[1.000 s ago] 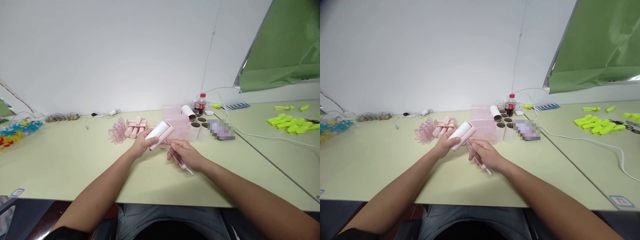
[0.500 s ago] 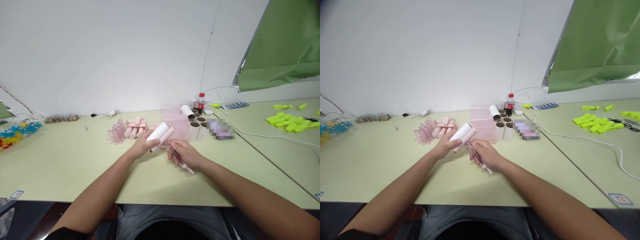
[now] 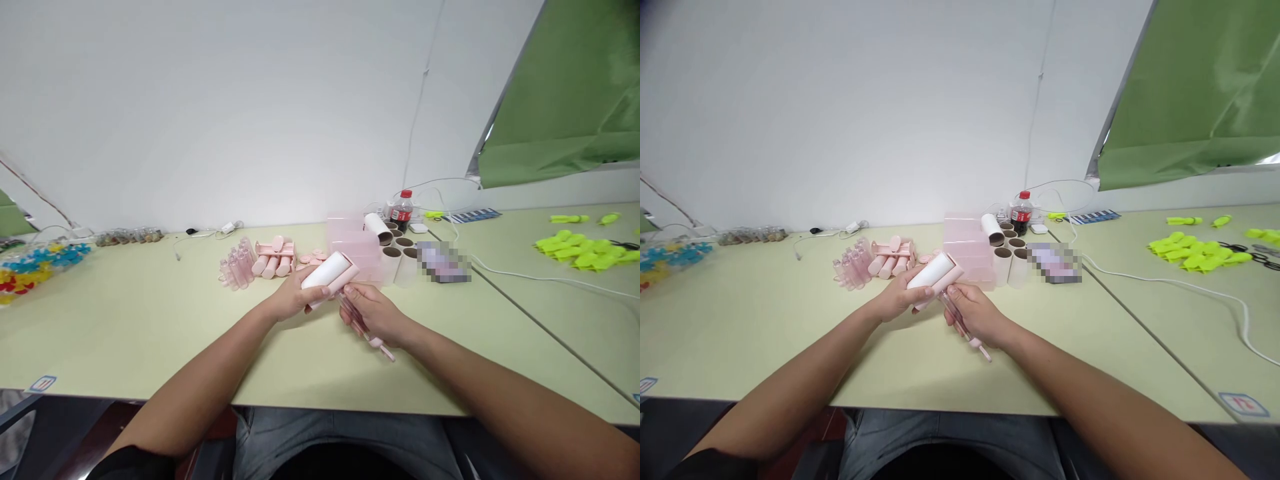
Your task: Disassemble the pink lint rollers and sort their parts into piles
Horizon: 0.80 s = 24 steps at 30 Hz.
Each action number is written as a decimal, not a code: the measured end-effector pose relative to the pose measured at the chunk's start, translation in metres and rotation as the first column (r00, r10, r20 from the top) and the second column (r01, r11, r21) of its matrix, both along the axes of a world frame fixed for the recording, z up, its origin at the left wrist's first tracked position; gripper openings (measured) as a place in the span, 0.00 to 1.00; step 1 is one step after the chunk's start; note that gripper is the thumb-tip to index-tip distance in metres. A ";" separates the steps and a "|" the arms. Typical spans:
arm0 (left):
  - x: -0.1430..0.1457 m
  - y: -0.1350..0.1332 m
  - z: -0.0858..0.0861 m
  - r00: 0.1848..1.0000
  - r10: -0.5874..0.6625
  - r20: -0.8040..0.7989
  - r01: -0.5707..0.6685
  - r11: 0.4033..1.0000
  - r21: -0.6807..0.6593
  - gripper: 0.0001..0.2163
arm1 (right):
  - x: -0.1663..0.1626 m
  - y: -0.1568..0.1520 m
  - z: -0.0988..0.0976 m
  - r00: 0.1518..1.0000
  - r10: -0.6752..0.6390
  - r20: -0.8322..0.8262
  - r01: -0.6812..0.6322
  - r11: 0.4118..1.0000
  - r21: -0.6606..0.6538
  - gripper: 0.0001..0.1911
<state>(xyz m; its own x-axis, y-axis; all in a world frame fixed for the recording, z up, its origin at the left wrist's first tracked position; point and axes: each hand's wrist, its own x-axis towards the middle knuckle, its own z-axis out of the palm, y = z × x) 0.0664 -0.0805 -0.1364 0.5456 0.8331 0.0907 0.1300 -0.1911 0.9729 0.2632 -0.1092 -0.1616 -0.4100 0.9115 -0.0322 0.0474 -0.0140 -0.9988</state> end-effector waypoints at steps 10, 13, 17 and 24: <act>0.001 0.004 -0.007 0.979 0.177 0.103 -0.184 0.981 0.060 0.24 | -0.001 0.013 -0.005 0.994 0.034 -0.101 -0.037 0.999 -0.031 0.26; -0.002 0.006 -0.007 0.959 0.240 0.152 -0.248 0.968 0.040 0.28 | 0.004 0.014 -0.004 0.989 0.111 -0.097 -0.115 0.992 -0.042 0.22; -0.007 0.013 -0.004 0.924 0.205 0.321 -0.202 0.978 -0.044 0.30 | 0.009 0.012 -0.003 0.972 0.224 -0.075 -0.224 0.975 0.013 0.19; 0.003 0.049 0.019 0.925 0.372 0.081 -0.379 0.881 0.285 0.22 | 0.012 0.009 -0.010 0.858 0.494 -0.144 -0.498 0.867 0.011 0.23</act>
